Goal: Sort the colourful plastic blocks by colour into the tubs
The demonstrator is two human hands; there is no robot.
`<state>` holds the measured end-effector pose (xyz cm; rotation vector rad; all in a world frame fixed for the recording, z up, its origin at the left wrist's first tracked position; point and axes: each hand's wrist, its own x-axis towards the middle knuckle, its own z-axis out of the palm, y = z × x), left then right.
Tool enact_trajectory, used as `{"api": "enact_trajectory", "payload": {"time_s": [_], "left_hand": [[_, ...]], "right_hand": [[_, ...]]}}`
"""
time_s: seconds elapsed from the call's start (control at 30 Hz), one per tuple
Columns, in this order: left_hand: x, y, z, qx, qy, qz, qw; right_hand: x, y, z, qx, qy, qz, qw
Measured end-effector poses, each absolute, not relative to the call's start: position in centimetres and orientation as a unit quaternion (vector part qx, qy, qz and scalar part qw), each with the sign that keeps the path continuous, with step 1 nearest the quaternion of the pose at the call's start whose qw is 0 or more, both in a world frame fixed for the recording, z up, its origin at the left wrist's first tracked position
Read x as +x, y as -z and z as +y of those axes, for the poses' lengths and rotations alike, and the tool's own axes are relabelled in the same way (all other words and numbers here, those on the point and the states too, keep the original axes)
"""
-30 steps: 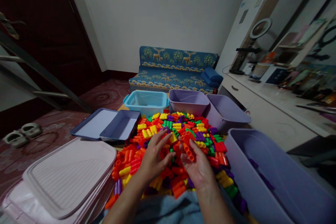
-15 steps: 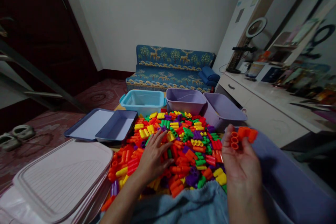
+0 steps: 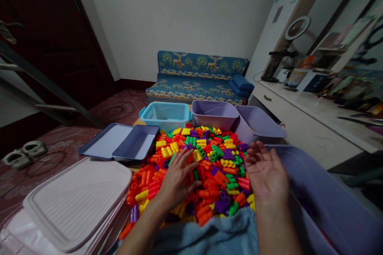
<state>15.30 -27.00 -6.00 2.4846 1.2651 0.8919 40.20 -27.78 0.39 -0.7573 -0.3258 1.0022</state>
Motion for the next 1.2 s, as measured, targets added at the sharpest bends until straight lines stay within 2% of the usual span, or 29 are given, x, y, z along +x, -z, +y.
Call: {"api": "enact_trajectory", "payload": {"time_s": [0.13, 0.3, 0.47, 0.63, 0.8, 0.9, 1.07, 1.2], "left_hand": [[15.1, 5.7, -27.0, 0.81, -0.373, 0.427, 0.151], [14.5, 5.4, -26.8, 0.777, -0.441, 0.41, 0.181], [14.2, 5.7, -26.5, 0.765, -0.463, 0.412, 0.177], [14.2, 5.8, -26.4, 0.754, -0.475, 0.422, 0.169], [14.1, 5.8, -26.4, 0.755, -0.473, 0.421, 0.174], [14.1, 5.8, -26.4, 0.758, -0.466, 0.421, 0.174], [14.0, 5.9, -26.4, 0.762, -0.457, 0.422, 0.177], [14.0, 6.0, -26.4, 0.763, -0.456, 0.424, 0.176]], "right_hand": [[38.6, 1.5, -26.1, -0.531, -0.363, -0.384, 0.662], [36.9, 2.2, -24.4, -0.599, -0.172, -0.627, 0.468], [33.7, 1.7, -23.5, -0.576, -0.075, -0.752, 0.312], [31.2, 2.1, -23.2, -0.615, -0.028, -0.764, 0.192], [30.9, 2.3, -23.3, -0.635, -0.013, -0.749, 0.189], [31.7, 1.6, -23.5, -0.645, -0.009, -0.726, 0.238], [34.5, 1.0, -22.9, -0.684, -0.076, -0.643, 0.336], [36.6, 1.4, -21.8, -0.694, -0.088, -0.64, 0.317]]}}
